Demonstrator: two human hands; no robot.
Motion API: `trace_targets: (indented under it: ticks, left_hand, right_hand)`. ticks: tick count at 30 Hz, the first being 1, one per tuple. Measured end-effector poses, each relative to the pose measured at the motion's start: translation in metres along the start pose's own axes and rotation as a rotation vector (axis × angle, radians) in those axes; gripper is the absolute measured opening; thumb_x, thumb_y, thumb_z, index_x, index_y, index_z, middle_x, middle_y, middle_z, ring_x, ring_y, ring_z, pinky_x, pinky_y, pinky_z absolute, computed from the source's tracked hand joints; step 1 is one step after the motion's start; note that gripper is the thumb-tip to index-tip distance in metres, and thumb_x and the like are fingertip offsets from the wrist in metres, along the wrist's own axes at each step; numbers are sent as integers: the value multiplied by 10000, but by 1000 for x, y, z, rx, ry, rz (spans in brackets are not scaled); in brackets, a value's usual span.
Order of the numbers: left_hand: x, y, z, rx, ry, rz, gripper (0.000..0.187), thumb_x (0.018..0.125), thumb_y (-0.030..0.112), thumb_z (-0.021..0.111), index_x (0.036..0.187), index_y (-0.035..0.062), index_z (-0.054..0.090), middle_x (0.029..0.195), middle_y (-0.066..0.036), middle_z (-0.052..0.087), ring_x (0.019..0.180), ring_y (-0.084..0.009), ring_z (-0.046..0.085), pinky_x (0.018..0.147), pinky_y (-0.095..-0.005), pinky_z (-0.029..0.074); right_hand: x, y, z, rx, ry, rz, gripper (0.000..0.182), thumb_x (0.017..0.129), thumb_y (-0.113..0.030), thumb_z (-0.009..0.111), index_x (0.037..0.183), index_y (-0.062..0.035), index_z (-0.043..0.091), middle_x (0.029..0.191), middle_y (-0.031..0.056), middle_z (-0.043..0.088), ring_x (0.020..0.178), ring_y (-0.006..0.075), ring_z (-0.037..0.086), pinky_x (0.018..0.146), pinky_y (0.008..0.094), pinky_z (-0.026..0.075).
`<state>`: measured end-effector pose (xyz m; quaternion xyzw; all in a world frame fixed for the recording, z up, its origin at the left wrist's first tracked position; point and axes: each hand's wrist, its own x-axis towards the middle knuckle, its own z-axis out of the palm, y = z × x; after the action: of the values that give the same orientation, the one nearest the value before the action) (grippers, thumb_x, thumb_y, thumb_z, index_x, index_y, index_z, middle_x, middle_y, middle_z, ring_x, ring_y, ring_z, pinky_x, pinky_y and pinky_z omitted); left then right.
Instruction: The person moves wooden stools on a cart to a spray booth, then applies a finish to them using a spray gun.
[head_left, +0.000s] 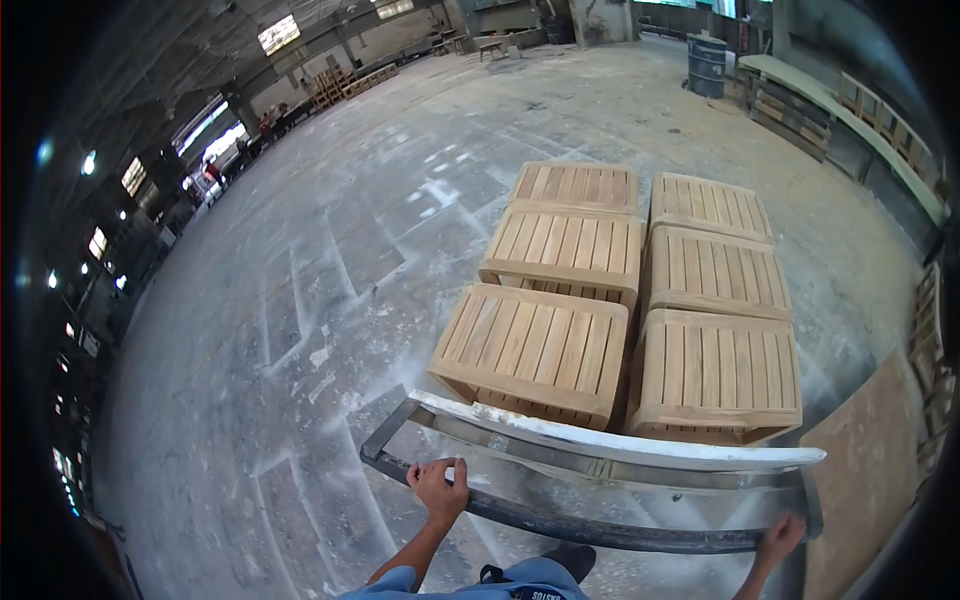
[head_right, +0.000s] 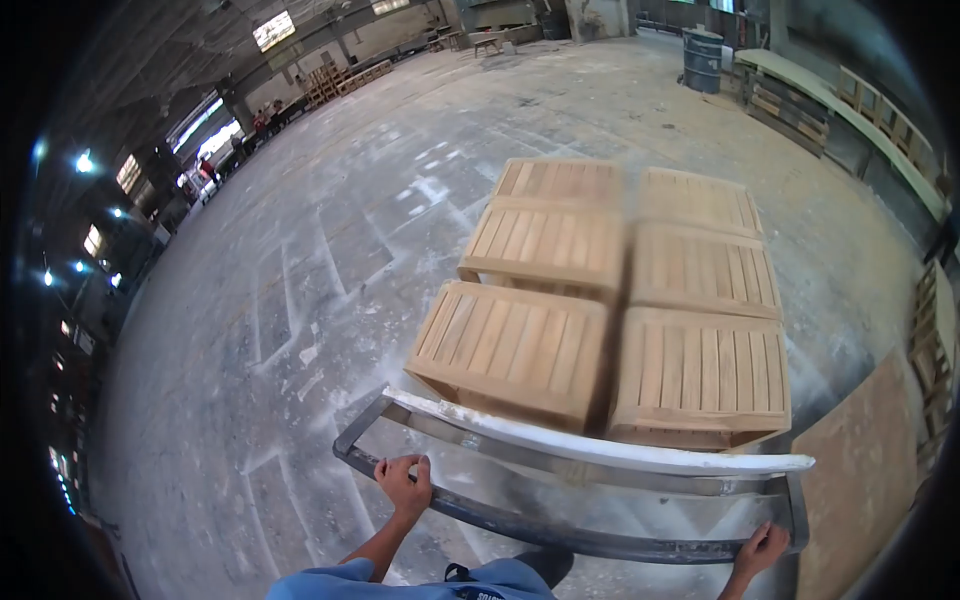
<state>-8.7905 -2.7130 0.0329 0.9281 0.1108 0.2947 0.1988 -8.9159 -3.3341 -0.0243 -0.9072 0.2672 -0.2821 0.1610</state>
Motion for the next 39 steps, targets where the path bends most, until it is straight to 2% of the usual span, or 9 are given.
trace_targets:
  ticks: [2, 4, 6, 9, 12, 19, 22, 27, 39]
  left_hand:
    - [-9, 38, 9, 43, -22, -16, 124, 826, 225, 661, 795, 107, 677, 801, -41, 667, 816, -225, 603, 990, -448, 281]
    - [-21, 69, 20, 52, -31, -37, 119, 814, 241, 667, 786, 126, 679, 796, -22, 670, 824, -208, 606, 984, -453, 280]
    - [-29, 99, 35, 69, -48, -57, 115, 802, 257, 673, 777, 145, 680, 791, -2, 673, 831, -191, 609, 978, -458, 279]
    - [-42, 143, 49, 95, -68, -68, 100, 787, 255, 673, 772, 157, 681, 785, 3, 673, 825, -185, 611, 970, -446, 287]
    - [-36, 181, 77, 86, -104, -65, 101, 778, 260, 672, 766, 161, 677, 782, 9, 671, 822, -179, 611, 963, -431, 295]
    - [-23, 261, 140, 87, -37, -94, 85, 766, 242, 684, 774, 158, 672, 783, 7, 670, 792, -193, 612, 951, -437, 313]
    - [-8, 289, 172, 93, 35, -111, 70, 765, 217, 685, 777, 150, 671, 778, -2, 670, 791, -199, 610, 938, -432, 329]
    - [37, 346, 230, 154, 119, -143, 61, 765, 197, 676, 773, 136, 674, 778, -23, 673, 793, -214, 615, 927, -430, 351]
    - [168, 422, 362, 223, 158, -179, 76, 762, 190, 662, 771, 116, 674, 788, -39, 684, 787, -219, 625, 915, -410, 360]
  right_hand:
    - [37, 31, 20, -16, 215, -136, 237, 934, -142, 539, 760, 19, 532, 690, 202, 476, 742, 389, 446, 806, 485, 400]
    - [79, 54, 26, -62, 212, -178, 245, 940, -163, 534, 772, 15, 541, 676, 190, 476, 747, 379, 455, 834, 455, 408]
    - [126, 59, 23, -125, -51, 50, 240, 935, -173, 546, 788, 15, 562, 689, 177, 500, 765, 362, 480, 851, 455, 412]
    - [184, 97, 51, -88, 41, -78, 236, 923, -186, 566, 797, 13, 577, 698, 163, 514, 748, 339, 477, 763, 455, 403]
    - [243, 99, 69, -74, 26, -36, 229, 908, -193, 587, 802, 10, 590, 694, 143, 525, 736, 316, 478, 710, 452, 390]
    - [374, 166, 146, -92, 51, -145, 180, 861, -188, 619, 808, -16, 612, 693, 134, 568, 761, 323, 511, 738, 440, 415]
    - [425, 137, 163, -75, 6, -117, 174, 858, -194, 621, 811, -27, 621, 696, 125, 594, 723, 316, 526, 774, 441, 419]
    - [534, 125, 221, -91, -32, -163, 197, 884, -223, 602, 812, -42, 628, 690, 88, 608, 670, 286, 564, 1038, 440, 352]
    - [742, 41, 361, -25, -84, -275, 176, 890, -191, 572, 809, -46, 629, 674, 101, 592, 685, 291, 571, 1028, 437, 346]
